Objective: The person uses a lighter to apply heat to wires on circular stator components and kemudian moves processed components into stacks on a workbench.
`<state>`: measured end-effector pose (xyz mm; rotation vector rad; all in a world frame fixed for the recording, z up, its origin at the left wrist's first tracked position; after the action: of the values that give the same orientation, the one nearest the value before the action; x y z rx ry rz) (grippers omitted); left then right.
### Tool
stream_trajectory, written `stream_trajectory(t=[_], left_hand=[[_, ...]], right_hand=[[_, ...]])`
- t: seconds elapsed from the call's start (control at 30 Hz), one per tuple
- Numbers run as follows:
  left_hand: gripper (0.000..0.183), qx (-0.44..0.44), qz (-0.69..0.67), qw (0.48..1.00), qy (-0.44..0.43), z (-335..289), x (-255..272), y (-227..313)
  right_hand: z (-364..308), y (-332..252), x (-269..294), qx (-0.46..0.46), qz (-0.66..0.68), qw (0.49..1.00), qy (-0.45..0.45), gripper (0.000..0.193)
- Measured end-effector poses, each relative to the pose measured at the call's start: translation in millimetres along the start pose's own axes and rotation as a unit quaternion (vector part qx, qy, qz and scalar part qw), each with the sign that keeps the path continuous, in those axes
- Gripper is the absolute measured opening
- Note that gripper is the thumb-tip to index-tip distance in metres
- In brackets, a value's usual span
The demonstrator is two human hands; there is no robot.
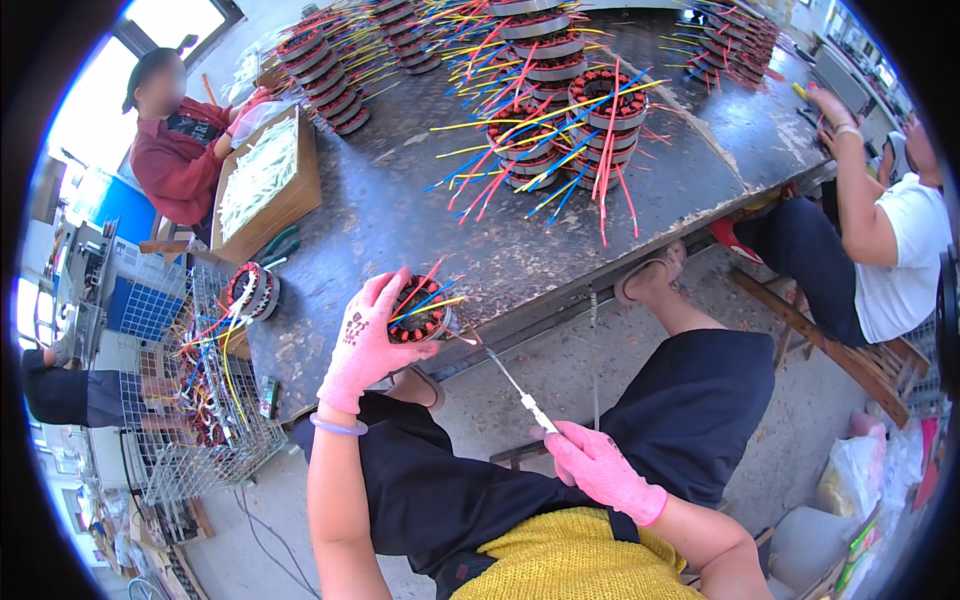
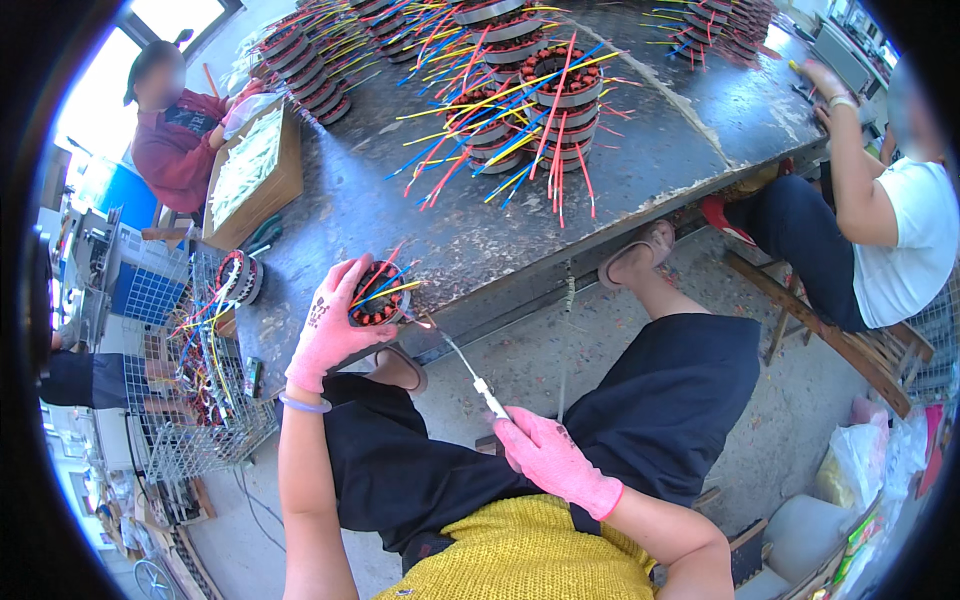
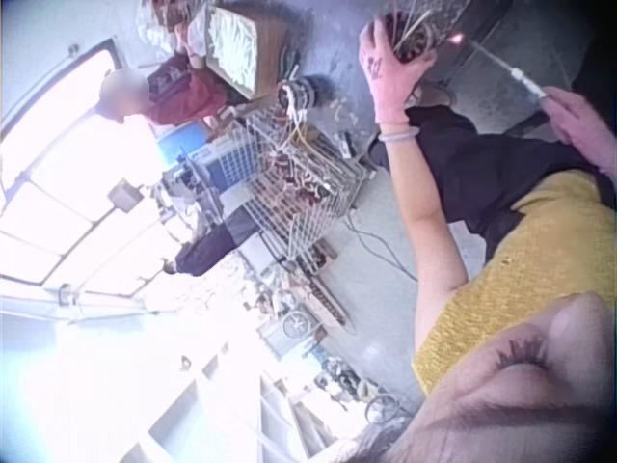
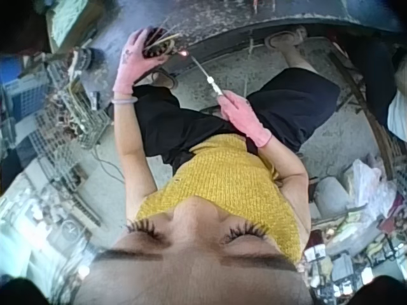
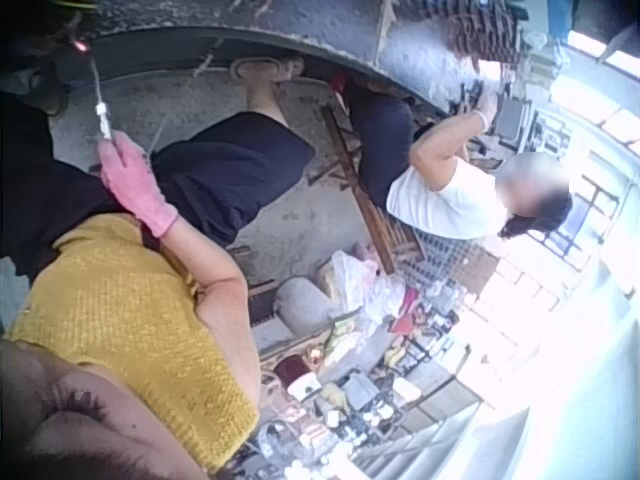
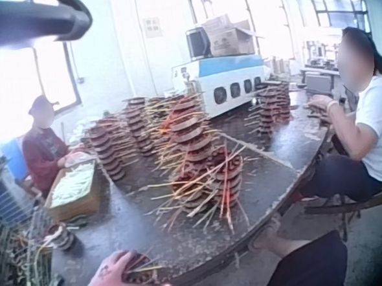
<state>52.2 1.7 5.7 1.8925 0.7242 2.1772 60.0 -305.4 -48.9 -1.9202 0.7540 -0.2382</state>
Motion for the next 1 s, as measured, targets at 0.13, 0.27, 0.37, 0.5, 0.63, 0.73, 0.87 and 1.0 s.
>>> stream_trajectory(t=[0.13,0.27,0.37,0.5,0.63,0.73,0.87,1.0], left_hand=[[0.096,-0.031,-0.007,0.999,-0.018,0.1,1.1,-0.6],[0.095,-0.035,0.012,0.999,-0.018,-0.8,-0.3,5.6],[0.095,-0.038,-0.009,0.999,-0.024,-0.4,0.3,7.6],[0.096,-0.049,-0.022,0.998,-0.026,-0.7,-0.3,4.8],[0.097,-0.04,-0.034,0.998,-0.018,0.3,-2.5,5.3],[0.097,-0.035,-0.035,0.999,-0.018,0.1,-3.5,4.4],[0.096,-0.034,-0.031,0.999,-0.016,-0.5,-3.2,2.6],[0.095,-0.034,-0.023,0.999,-0.017,0.6,-2.9,4.2]], right_hand=[[-2.5,-4.7,1.3,-0.017,0.019,1.0,0.008,0.034],[0.9,-2.9,3.3,0.006,0.011,1.0,0.009,0.035],[1.9,-4.7,2.3,0.006,0.02,1.0,0.012,0.034],[3.9,-3.3,2.4,0.014,0.016,1.0,0.008,0.034],[4.9,-0.8,3.0,0.006,0.017,1.0,0.009,0.034],[5.0,-0.6,3.1,-0.001,0.031,0.999,0.01,0.034],[4.7,-2.2,2.4,0.0,0.034,0.999,0.006,0.034],[4.2,-3.6,2.7,-0.004,0.039,0.999,0.006,0.034]])
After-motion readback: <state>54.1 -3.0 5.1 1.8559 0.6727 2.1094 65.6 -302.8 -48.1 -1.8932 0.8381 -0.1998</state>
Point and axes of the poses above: each hand's wrist, its own z-axis towards the middle knuckle, its own x-axis out of the back of the hand, y = z × x, the point moved 5 cm from there along z, towards the middle knuckle, and after that the axes turned 3 degrees about x, right-handed, at the moved point
